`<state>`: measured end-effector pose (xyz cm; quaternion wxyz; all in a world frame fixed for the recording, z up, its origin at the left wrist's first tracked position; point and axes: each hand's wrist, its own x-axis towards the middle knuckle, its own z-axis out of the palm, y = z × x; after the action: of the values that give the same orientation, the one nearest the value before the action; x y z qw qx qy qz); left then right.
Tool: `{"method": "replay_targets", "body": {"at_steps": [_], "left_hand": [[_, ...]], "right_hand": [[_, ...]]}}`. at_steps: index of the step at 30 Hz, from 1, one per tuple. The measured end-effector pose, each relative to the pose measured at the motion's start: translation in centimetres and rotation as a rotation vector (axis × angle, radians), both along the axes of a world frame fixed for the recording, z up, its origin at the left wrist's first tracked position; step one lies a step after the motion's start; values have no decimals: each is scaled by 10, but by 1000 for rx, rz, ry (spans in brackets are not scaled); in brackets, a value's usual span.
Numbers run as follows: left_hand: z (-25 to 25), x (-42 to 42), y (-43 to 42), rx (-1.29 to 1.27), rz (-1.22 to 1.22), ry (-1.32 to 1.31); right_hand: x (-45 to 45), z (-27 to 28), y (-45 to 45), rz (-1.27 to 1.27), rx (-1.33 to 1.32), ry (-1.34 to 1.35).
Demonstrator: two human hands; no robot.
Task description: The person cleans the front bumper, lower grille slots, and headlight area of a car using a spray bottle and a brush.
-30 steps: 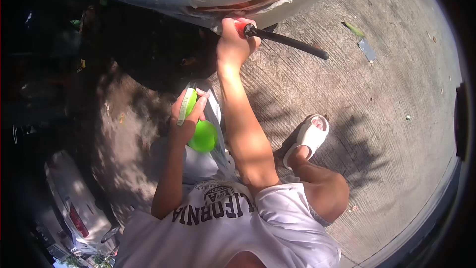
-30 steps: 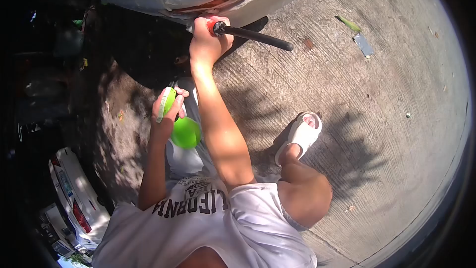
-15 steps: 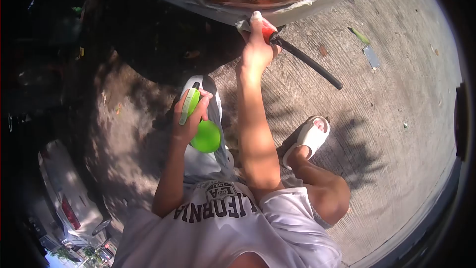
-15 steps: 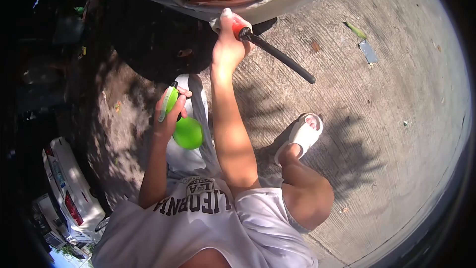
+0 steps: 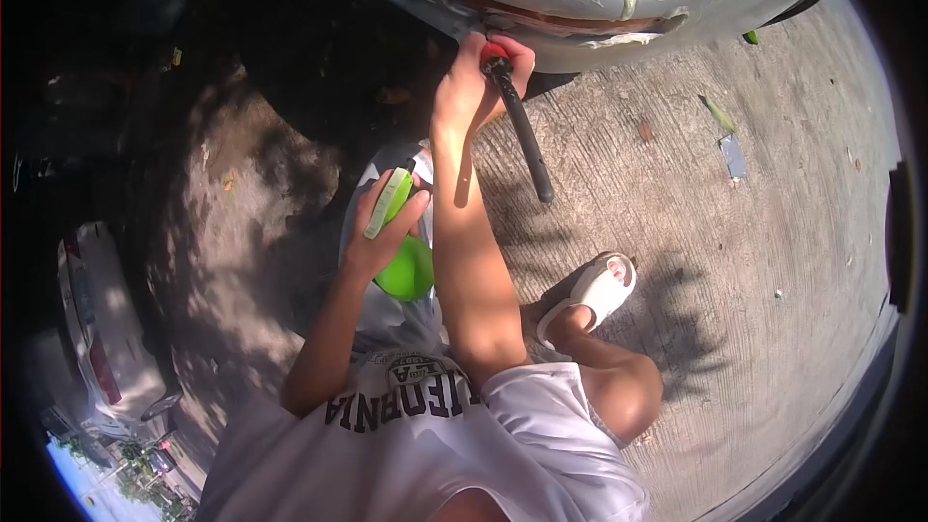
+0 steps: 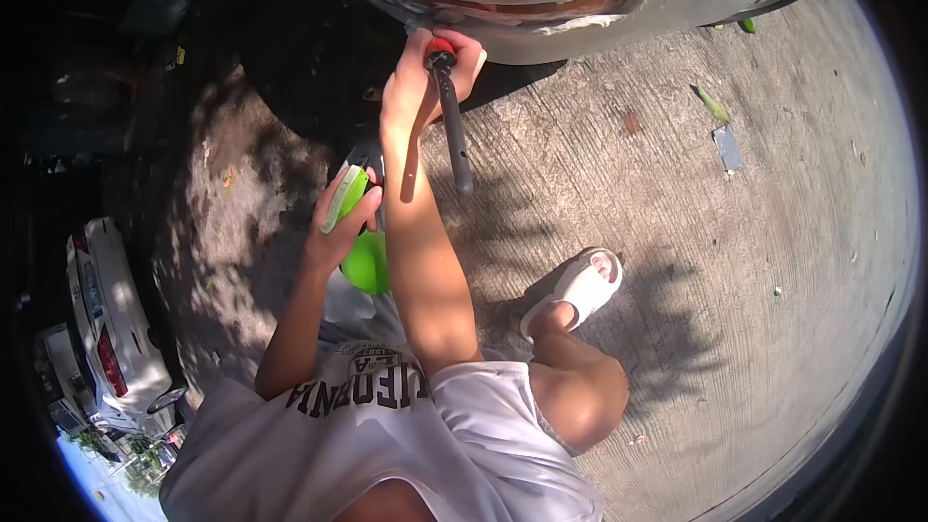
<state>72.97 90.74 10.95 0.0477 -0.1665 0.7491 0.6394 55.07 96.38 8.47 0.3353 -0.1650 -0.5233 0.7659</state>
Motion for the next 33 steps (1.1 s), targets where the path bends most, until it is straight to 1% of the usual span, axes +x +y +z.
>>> {"method": "replay_targets", "body": {"at_steps": [1, 3, 5, 7, 8, 9, 11, 12, 13, 15, 16, 17, 19, 20, 21, 23, 24, 25, 26, 27, 29, 30, 31, 33], "left_hand": [[1, 0, -4, -7, 9, 7], [2, 5, -13, 44, 22, 17], [4, 6, -17, 28, 51, -11], [4, 6, -18, 49, 125, -91], [6, 10, -17, 48, 129, -97], [10, 12, -17, 3, 95, -108], [14, 11, -20, -43, 63, -112], [13, 13, -21, -9, 74, -102], [13, 13, -23, 28, 86, -89], [12, 13, -27, 53, 100, -79], [12, 13, -28, 71, 103, -73], [12, 14, -27, 74, 104, -76], [15, 16, -24, 28, 91, -120], [15, 15, -24, 27, 90, -117], [13, 15, -24, 45, 86, -103], [10, 19, -23, 68, 71, -93], [9, 18, -25, 45, 50, -85], [9, 17, -28, 18, 38, -74], [10, 19, -28, 12, 48, -74], [11, 21, -27, 6, 53, -81], [15, 18, -22, -2, 56, -82], [20, 18, -18, 0, 93, -109], [23, 19, -15, 1, 130, -135], [22, 18, -16, -7, 121, -114]], "right_hand": [[6, 16, 15, -71, -89, 28], [3, 19, 34, -140, -241, 121], [-7, 18, 27, -134, -255, 122], [-13, 16, 3, -1, -74, 67], [-22, 11, -19, -44, -246, 0], [-16, 24, -23, -23, -266, 61], [-16, 5, -17, -8, -315, 113], [-7, 10, -4, -109, -155, 82], [-9, 11, 5, -128, -309, 80], [-22, -5, 11, -201, -57, 137], [-22, 3, 2, -43, -250, 104], [-27, 13, -18, -93, -416, 48], [-38, 10, -34, -153, -359, 8], [-39, 4, -28, -74, -337, 40], [-33, 8, -21, -74, -338, 42], [-18, 14, 0, 4, -541, -28], [-15, 13, 12, -69, -413, -17], [-18, 15, 20, -114, -406, 72], [-19, 16, 18, -38, -510, 49], [-15, 31, 18, 33, -613, 22], [-24, 32, -7, 133, -796, -100], [-38, 10, -31, 72, -701, -137], [-43, 1, -43, 174, -701, -112], [-28, 12, -48, 291, -744, -159]]}}
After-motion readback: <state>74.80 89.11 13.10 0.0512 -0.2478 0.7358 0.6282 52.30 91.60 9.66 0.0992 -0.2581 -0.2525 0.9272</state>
